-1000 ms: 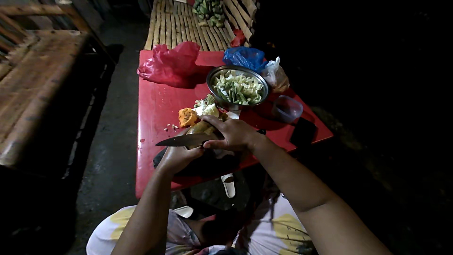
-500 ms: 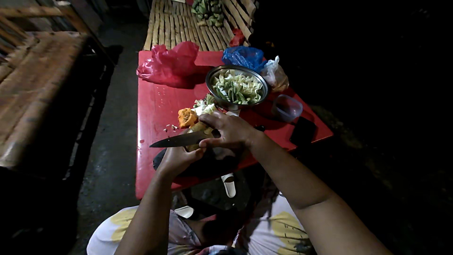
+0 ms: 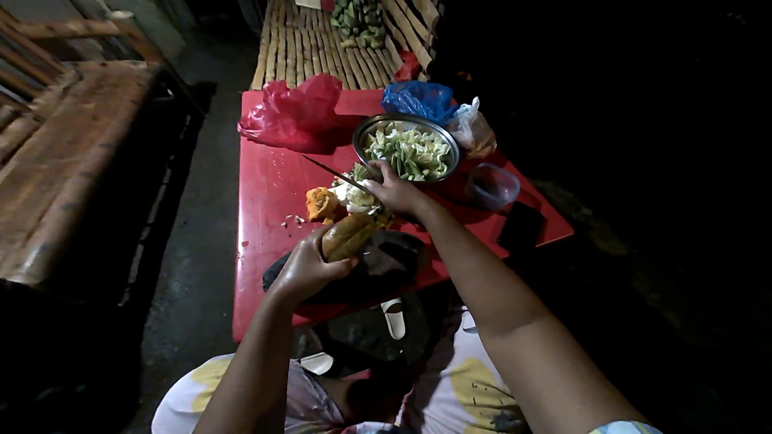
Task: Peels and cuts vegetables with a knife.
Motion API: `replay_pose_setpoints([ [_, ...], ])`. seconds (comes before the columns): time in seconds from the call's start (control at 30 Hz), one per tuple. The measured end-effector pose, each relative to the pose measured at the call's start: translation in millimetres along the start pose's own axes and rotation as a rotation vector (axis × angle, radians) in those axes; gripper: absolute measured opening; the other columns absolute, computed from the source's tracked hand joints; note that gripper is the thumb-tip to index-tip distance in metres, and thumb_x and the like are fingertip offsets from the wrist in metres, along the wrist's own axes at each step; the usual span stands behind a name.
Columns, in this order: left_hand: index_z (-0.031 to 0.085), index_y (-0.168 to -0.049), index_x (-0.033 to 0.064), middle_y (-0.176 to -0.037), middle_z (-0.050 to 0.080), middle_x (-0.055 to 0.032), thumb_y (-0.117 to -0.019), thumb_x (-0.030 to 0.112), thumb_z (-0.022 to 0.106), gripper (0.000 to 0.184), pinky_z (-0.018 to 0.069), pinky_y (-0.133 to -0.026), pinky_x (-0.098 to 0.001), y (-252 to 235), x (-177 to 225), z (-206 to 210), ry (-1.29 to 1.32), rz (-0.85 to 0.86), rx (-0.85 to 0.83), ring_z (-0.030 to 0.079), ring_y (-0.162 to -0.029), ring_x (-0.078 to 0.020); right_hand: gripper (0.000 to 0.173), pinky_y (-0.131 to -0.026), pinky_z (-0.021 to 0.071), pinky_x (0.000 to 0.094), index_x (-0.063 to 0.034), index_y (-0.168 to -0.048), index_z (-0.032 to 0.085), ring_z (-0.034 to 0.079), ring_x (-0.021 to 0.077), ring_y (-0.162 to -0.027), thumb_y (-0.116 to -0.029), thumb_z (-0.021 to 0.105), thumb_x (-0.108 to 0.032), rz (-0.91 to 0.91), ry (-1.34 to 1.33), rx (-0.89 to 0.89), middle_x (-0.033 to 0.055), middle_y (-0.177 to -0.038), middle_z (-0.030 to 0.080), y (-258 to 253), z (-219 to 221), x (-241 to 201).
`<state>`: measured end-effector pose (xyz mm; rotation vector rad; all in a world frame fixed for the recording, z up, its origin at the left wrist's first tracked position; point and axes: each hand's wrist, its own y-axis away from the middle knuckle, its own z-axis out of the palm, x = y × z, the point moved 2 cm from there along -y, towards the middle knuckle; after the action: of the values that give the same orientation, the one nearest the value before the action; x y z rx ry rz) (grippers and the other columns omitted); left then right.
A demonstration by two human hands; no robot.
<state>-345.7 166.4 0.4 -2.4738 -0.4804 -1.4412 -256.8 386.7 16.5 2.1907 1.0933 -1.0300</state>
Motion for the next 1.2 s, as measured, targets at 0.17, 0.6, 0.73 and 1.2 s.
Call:
replay_pose_setpoints([
  [0.17,0.059,-0.125,0.0098,-0.092,0.067,0.0018,-0.0715,0.014,0.076,0.057,0.0533,-0.060,-0.0209,-4,-10,-2,0.246,-0.077,0.035,0.061,-0.069,-0.0031,0.057,-0.096,0.0520,0.0575,-0.0152,-0.154,0.044,0.065,0.0356,-0.114,-0.1080,0.046,-0.049,-0.132,-0.008,0.060,0.0212,-0.133,0.062,-4,-10,-11],
  [0.6,0.065,-0.098,0.0260,-0.065,0.060,0.0121,-0.0570,0.049,0.092,0.055,0.0450,-0.047,-0.0160,-6,-34,-6,0.513,0.065,-0.020,0.051,-0.050,0.0017,0.071,-0.092,0.0542,0.0569,-0.0156,-0.156,0.044,0.069,0.0306,-0.106,-0.0981,0.065,-0.051,-0.495,0.247,-0.296,0.0166,-0.119,0.071,74,-8,-31],
  [0.73,0.067,-0.107,0.0263,-0.072,0.064,0.0108,-0.0581,0.043,0.092,0.058,0.0461,-0.048,-0.0145,-3,-30,-9,0.497,0.083,-0.100,0.054,-0.054,0.0022,0.090,-0.081,0.0539,0.0646,-0.0213,-0.162,0.033,0.070,0.0393,-0.090,-0.0920,0.055,-0.073,-0.444,0.440,-0.266,0.0195,-0.099,0.072,85,-2,-28],
  [1.2,0.069,-0.118,0.0162,-0.098,0.075,0.0048,-0.0623,0.059,0.091,0.073,0.0596,-0.072,-0.0209,-10,-28,-17,0.360,0.160,-0.279,0.070,-0.084,-0.0036,0.078,-0.072,0.0570,0.0563,-0.0270,-0.162,0.032,0.070,0.0292,-0.079,-0.0986,0.047,-0.069,-0.455,0.422,-0.292,0.0102,-0.086,0.071,97,1,-16],
])
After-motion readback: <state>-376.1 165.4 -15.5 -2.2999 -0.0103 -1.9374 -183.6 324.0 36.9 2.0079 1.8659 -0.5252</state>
